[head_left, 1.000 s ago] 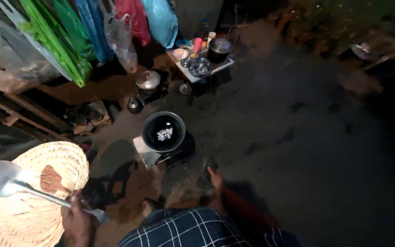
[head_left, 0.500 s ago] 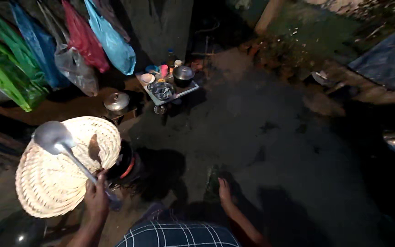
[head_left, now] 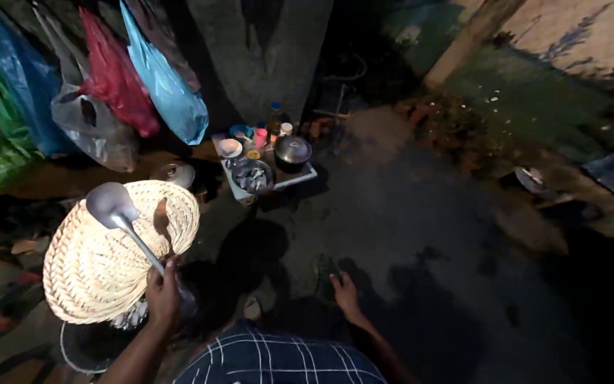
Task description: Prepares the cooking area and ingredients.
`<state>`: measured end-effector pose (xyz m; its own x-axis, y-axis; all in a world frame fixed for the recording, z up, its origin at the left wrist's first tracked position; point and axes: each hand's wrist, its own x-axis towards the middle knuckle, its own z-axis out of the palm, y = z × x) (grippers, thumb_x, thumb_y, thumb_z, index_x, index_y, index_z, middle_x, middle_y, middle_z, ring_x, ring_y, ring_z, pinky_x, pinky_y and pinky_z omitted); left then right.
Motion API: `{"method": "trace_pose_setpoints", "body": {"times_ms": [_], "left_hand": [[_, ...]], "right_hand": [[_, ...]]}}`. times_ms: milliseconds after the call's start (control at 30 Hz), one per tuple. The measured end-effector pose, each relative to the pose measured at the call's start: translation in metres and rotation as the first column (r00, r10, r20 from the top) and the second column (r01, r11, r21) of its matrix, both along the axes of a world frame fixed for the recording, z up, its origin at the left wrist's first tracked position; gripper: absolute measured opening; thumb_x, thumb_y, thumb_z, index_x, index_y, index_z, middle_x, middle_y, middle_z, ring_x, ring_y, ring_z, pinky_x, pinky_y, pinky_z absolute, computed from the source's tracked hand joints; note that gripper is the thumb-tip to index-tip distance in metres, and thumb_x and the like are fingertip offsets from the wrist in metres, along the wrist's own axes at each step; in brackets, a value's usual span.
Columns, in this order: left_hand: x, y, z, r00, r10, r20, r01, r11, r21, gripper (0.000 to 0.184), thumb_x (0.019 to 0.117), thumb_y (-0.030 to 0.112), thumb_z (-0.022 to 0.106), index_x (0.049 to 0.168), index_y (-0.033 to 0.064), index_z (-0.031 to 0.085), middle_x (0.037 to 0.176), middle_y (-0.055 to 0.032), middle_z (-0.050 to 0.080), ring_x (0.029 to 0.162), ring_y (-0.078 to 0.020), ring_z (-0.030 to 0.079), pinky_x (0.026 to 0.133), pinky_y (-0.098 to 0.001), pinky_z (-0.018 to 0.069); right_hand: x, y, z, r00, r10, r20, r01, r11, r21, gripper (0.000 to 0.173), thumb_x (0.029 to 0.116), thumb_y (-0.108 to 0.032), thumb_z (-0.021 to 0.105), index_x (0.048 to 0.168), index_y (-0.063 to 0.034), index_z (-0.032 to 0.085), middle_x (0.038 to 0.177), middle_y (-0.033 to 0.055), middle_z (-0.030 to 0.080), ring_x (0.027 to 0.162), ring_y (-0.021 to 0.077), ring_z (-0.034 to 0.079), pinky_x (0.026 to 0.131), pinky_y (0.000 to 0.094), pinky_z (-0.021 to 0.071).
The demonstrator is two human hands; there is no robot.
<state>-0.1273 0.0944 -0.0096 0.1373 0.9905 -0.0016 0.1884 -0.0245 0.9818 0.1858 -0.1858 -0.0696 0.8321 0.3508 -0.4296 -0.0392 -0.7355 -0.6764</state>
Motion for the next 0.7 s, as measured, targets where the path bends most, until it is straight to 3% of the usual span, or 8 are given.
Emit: {"method": "trace_pose_setpoints", "body": {"times_ms": [67, 267, 467, 567, 700], "left_hand": [[0.028, 0.017, 0.012, 0.999, 0.040, -0.003, -0.040, 0.999, -0.026, 0.039, 0.1077, 0.025, 0.045, 0.129, -0.0045, 0.058, 0.117, -0.0088, 0.062, 0.090, -0.0023, 0.059, 0.080, -0.0193, 0.0499], [0.056, 0.036, 0.014, 0.986, 0.164, -0.025, -0.161, 0.984, 0.071, 0.041, 0.1060, 0.025, 0.044, 0.128, -0.0073, 0.057, 0.123, -0.0107, 0.061, 0.094, -0.0025, 0.060, 0.083, -0.0194, 0.0505], [0.094, 0.013, 0.005, 0.865, 0.495, -0.085, -0.487, 0.868, 0.093, 0.044, 0.1048, 0.026, 0.048, 0.130, -0.0090, 0.055, 0.126, -0.0154, 0.061, 0.106, -0.0087, 0.061, 0.092, -0.0255, 0.0521], [0.131, -0.007, 0.021, 0.717, 0.684, -0.134, -0.683, 0.728, 0.056, 0.044, 0.1067, 0.026, 0.046, 0.132, -0.0088, 0.054, 0.127, -0.0162, 0.061, 0.105, -0.0081, 0.060, 0.092, -0.0257, 0.0509], [0.162, -0.028, 0.034, 0.581, 0.802, -0.138, -0.805, 0.591, 0.052, 0.045, 0.1069, 0.029, 0.045, 0.131, -0.0079, 0.056, 0.125, -0.0165, 0.059, 0.101, -0.0089, 0.061, 0.087, -0.0271, 0.0538]], "right_hand": [[0.046, 0.036, 0.011, 0.999, 0.025, 0.039, -0.026, 0.999, 0.025, 0.046, 0.1094, -0.024, 0.053, 0.144, 0.0059, 0.051, 0.140, 0.0298, 0.057, 0.132, 0.0396, 0.056, 0.112, 0.0525, 0.0440], [0.169, 0.150, 0.031, 0.991, 0.110, 0.072, -0.118, 0.987, 0.108, 0.048, 0.1117, -0.018, 0.046, 0.151, 0.0082, 0.039, 0.150, 0.0320, 0.048, 0.140, 0.0398, 0.049, 0.117, 0.0498, 0.0393], [0.302, 0.291, 0.021, 0.945, 0.307, 0.116, -0.315, 0.947, 0.060, 0.046, 0.1112, -0.015, 0.047, 0.150, 0.0095, 0.041, 0.150, 0.0327, 0.048, 0.141, 0.0407, 0.049, 0.118, 0.0499, 0.0379], [0.335, 0.369, 0.027, 0.844, 0.528, 0.099, -0.530, 0.848, 0.003, 0.046, 0.1102, -0.017, 0.050, 0.148, 0.0085, 0.044, 0.149, 0.0327, 0.049, 0.141, 0.0421, 0.049, 0.118, 0.0521, 0.0376], [0.316, 0.463, 0.051, 0.607, 0.793, 0.059, -0.795, 0.605, 0.047, 0.047, 0.1095, -0.019, 0.051, 0.149, 0.0061, 0.046, 0.150, 0.0301, 0.049, 0.142, 0.0389, 0.048, 0.119, 0.0513, 0.0369]]}}
